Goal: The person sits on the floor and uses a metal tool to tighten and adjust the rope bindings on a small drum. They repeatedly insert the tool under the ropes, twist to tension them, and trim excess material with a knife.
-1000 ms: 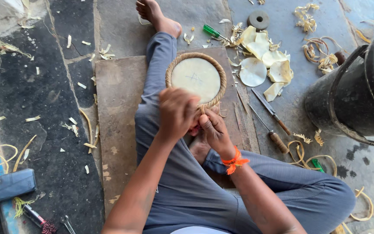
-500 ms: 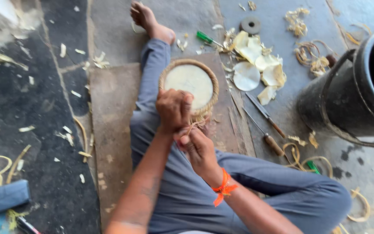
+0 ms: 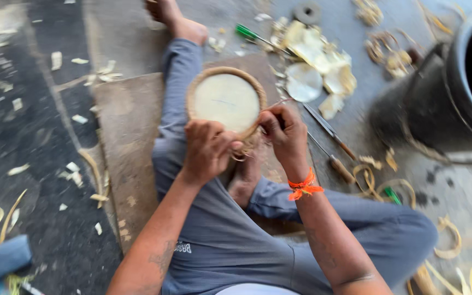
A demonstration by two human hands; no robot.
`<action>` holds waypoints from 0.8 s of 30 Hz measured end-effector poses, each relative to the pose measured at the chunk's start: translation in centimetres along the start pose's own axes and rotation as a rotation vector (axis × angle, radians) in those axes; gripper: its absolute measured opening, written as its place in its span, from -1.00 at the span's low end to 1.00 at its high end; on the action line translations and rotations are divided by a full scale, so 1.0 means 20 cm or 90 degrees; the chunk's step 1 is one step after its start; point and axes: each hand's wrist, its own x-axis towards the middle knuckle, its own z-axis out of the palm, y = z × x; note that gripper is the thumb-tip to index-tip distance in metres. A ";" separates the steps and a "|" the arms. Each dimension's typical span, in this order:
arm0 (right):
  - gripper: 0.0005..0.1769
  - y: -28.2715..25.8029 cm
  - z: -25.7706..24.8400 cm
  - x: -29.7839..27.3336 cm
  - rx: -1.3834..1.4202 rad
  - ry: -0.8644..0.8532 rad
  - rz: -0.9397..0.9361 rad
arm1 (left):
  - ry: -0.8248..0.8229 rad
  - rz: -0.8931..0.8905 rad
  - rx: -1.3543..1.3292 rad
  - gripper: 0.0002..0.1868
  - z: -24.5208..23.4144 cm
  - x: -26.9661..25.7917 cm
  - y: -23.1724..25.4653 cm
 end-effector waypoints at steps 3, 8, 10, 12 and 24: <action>-0.70 0.35 -0.13 -0.10 -0.062 -0.021 0.052 | 0.030 0.027 0.012 -0.85 0.01 -0.01 0.00; -0.32 0.67 -0.45 -0.29 -0.542 -0.160 0.012 | 0.022 0.035 0.006 -0.81 0.00 -0.01 -0.07; -0.36 0.73 -0.70 -0.18 -0.665 -0.154 0.266 | 0.026 0.007 -0.019 -0.80 -0.04 0.01 -0.18; -0.62 0.82 -0.90 -0.10 -0.889 -0.240 0.324 | 0.034 -0.049 -0.057 -0.78 -0.08 0.07 -0.34; -0.71 0.61 -0.81 -0.29 -0.052 -0.044 0.458 | 0.083 -0.255 -0.310 -0.76 -0.03 0.20 -0.55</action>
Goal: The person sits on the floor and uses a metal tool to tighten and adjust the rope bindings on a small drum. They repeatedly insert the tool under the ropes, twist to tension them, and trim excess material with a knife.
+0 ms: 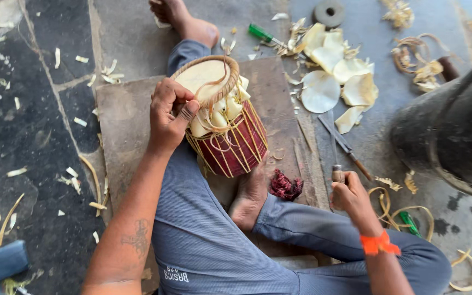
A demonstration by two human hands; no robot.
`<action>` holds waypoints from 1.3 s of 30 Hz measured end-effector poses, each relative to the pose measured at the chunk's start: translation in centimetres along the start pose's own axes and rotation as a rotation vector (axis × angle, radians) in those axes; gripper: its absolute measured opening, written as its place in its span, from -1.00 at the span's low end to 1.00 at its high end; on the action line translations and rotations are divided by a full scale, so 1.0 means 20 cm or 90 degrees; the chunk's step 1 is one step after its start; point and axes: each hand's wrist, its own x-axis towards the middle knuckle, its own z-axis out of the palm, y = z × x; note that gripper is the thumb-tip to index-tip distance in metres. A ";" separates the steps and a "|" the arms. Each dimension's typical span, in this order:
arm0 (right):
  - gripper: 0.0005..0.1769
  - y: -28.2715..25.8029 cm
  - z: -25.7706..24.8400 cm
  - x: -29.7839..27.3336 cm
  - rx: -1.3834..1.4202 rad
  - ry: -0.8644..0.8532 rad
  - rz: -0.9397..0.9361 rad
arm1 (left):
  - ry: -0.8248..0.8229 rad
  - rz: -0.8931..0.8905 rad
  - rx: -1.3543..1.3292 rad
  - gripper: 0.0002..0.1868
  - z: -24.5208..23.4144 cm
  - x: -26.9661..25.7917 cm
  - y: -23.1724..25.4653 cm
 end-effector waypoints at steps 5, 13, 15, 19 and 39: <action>-0.33 -0.47 0.35 -0.48 0.110 -0.152 -0.145 | 0.001 0.015 0.022 -0.77 -0.01 -0.03 0.00; -0.42 -0.70 0.53 -0.56 -0.065 -0.139 -0.395 | -0.001 -0.046 -0.056 -0.74 -0.01 -0.04 0.02; -0.42 -0.69 0.53 -0.54 -0.065 -0.139 -0.387 | -0.001 -0.046 -0.059 -0.74 -0.01 -0.04 0.02; -0.43 -0.70 0.54 -0.53 -0.051 -0.148 -0.383 | 0.004 -0.059 -0.056 -0.74 -0.01 -0.04 0.03; -0.43 -0.60 0.73 -0.38 0.219 -0.163 -0.103 | 0.067 -0.050 0.021 -0.78 0.00 -0.02 0.05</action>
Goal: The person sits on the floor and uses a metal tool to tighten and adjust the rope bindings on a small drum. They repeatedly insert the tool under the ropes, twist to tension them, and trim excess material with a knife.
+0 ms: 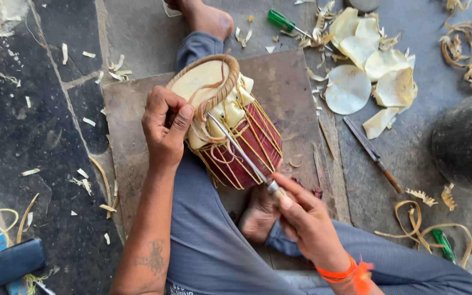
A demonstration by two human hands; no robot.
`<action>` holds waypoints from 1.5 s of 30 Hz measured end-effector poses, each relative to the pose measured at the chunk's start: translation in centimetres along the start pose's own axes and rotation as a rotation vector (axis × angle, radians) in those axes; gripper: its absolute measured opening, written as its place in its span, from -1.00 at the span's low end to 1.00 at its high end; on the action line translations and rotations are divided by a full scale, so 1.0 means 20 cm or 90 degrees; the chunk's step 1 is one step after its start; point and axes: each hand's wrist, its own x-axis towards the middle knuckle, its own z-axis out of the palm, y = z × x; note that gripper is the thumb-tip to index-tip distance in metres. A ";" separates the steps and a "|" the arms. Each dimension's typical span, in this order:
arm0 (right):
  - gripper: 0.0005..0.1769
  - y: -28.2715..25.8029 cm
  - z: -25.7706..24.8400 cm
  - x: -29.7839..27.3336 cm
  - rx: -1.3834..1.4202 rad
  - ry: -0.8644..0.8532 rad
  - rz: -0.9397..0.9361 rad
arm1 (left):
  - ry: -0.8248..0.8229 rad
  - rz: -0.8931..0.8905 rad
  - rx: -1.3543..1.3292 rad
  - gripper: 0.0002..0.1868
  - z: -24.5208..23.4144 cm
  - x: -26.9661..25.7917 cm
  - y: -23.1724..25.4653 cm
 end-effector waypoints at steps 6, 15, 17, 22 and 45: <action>-0.49 -0.05 -0.02 0.01 -0.423 0.043 -0.434 | -0.003 -0.015 -0.025 -0.79 -0.01 0.01 -0.01; -0.49 -0.02 -0.02 0.08 -0.407 0.036 -0.434 | 0.019 -0.045 -0.067 -0.79 0.00 0.00 -0.02; -0.50 0.01 0.03 0.09 -0.186 -0.050 -0.370 | 0.021 -0.045 -0.048 -0.79 0.01 0.00 -0.01; -0.53 -0.05 0.08 0.06 -0.178 -0.011 -0.357 | 0.010 -0.027 -0.007 -0.77 0.03 0.00 0.01; -0.56 -0.14 0.06 -0.01 -0.361 0.129 -0.356 | -0.077 0.185 0.163 -0.83 -0.02 -0.31 0.34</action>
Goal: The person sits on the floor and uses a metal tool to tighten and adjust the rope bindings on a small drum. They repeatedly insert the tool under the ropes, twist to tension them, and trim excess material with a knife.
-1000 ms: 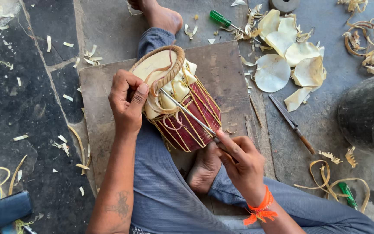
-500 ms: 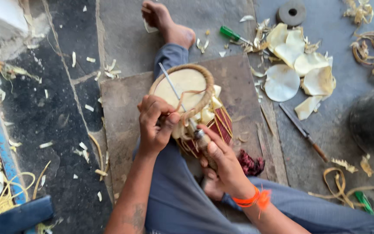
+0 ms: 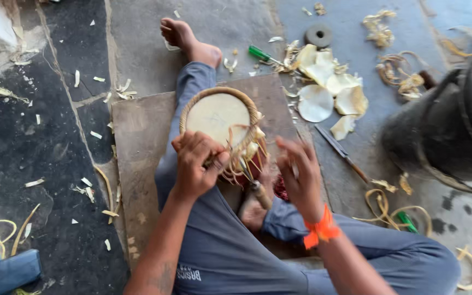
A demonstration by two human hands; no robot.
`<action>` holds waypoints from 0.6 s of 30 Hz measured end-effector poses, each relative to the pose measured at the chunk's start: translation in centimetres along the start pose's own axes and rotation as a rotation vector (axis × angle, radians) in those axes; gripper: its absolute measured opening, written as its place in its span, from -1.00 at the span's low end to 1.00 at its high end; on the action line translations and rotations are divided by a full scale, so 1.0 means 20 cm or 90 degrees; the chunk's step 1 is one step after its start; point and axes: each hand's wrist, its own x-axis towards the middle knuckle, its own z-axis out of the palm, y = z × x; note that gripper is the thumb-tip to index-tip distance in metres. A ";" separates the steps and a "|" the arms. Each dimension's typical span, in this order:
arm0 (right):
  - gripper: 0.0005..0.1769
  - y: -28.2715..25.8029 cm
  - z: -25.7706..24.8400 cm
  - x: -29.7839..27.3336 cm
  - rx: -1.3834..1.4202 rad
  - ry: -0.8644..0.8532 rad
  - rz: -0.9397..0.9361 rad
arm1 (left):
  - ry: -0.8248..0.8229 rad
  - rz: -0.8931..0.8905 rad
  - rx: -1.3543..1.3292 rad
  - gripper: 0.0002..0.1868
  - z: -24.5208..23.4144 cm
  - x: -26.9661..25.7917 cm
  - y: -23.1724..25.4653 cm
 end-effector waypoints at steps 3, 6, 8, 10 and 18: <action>-0.55 -0.22 0.02 0.29 -0.210 0.014 -0.368 | -0.001 0.018 -0.005 -0.86 0.02 0.01 0.01; -0.69 -0.35 0.08 0.47 -0.312 -0.065 -0.541 | -0.018 0.014 -0.002 -0.87 0.02 0.00 -0.01; -0.81 -0.37 0.07 0.47 -0.314 -0.098 -0.513 | -0.026 0.009 0.004 -0.87 0.01 0.00 -0.03; -0.86 -0.35 0.04 0.41 -0.299 -0.143 -0.471 | -0.040 -0.006 0.004 -0.86 0.01 -0.04 -0.03; -0.78 -0.38 -0.27 0.23 -0.391 -0.156 -0.545 | -0.101 0.093 -0.004 -0.91 0.11 -0.05 0.11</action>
